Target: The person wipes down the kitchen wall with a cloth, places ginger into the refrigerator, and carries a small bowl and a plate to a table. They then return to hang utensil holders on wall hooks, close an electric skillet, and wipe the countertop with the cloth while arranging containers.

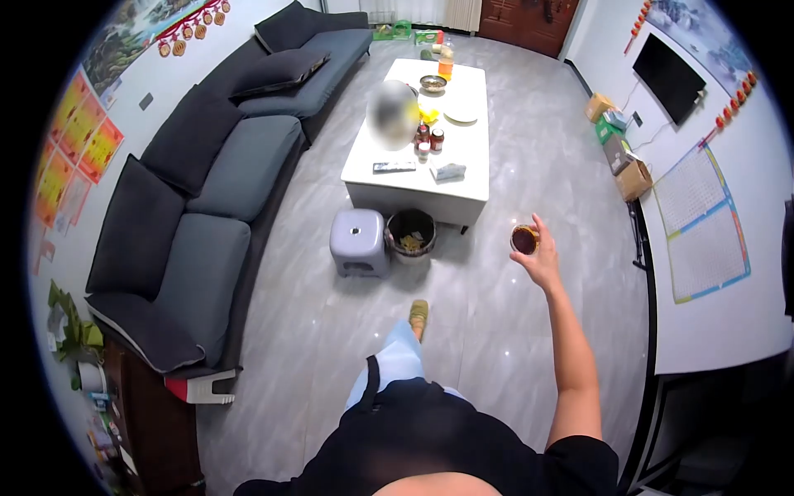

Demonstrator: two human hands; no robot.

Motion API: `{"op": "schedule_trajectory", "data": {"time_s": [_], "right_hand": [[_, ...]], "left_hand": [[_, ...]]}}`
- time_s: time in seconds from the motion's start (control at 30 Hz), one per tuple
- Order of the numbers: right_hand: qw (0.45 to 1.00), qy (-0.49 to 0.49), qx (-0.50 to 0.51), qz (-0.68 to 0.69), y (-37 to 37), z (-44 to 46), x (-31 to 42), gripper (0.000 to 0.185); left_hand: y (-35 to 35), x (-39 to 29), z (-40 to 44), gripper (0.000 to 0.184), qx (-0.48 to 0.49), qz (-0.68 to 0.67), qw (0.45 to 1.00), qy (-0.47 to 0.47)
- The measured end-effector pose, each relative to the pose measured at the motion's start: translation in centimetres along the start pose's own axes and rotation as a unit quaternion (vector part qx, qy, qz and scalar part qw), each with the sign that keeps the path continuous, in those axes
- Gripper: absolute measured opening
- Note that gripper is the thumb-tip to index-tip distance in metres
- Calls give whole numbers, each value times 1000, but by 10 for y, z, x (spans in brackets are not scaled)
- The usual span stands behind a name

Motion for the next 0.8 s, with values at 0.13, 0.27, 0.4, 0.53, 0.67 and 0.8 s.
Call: {"op": "schedule_trajectory", "data": {"time_s": [0.13,0.27,0.4,0.53,0.67,0.8], "right_hand": [[999,0,-17,28,-42,119,-51,97],[999,-30,-24,-8,-67,225,-86,98],[1000,-5,-20,-5,-101,325,-128,97],[999,32,10,-15,-155,422,-183,96],[996,73,49,3,-217,502,-239,93],[985,137,100,30,-285,570,-305,90]], "left_hand": [[-25,-176,-2,9,-9,-53,993,-104],[-32,-457,-53,8,-23,-179,898,-401],[-51,-676,-271,25,-36,-164,788,-592],[-87,-722,-318,24,-134,-86,764,-626],[-153,-639,-205,17,-132,-134,895,-404],[-279,-518,-233,15,-116,-268,946,-144]]}}
Point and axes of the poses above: each hand's wrist, its own z-axis towards the middle knuckle, its own y-axis out of the back of the hand, x = y × z, the point moved 1 cm from there along z, towards the middle knuckle, and after that the axes turned 5 degrees about z, right-handed, at the moved point
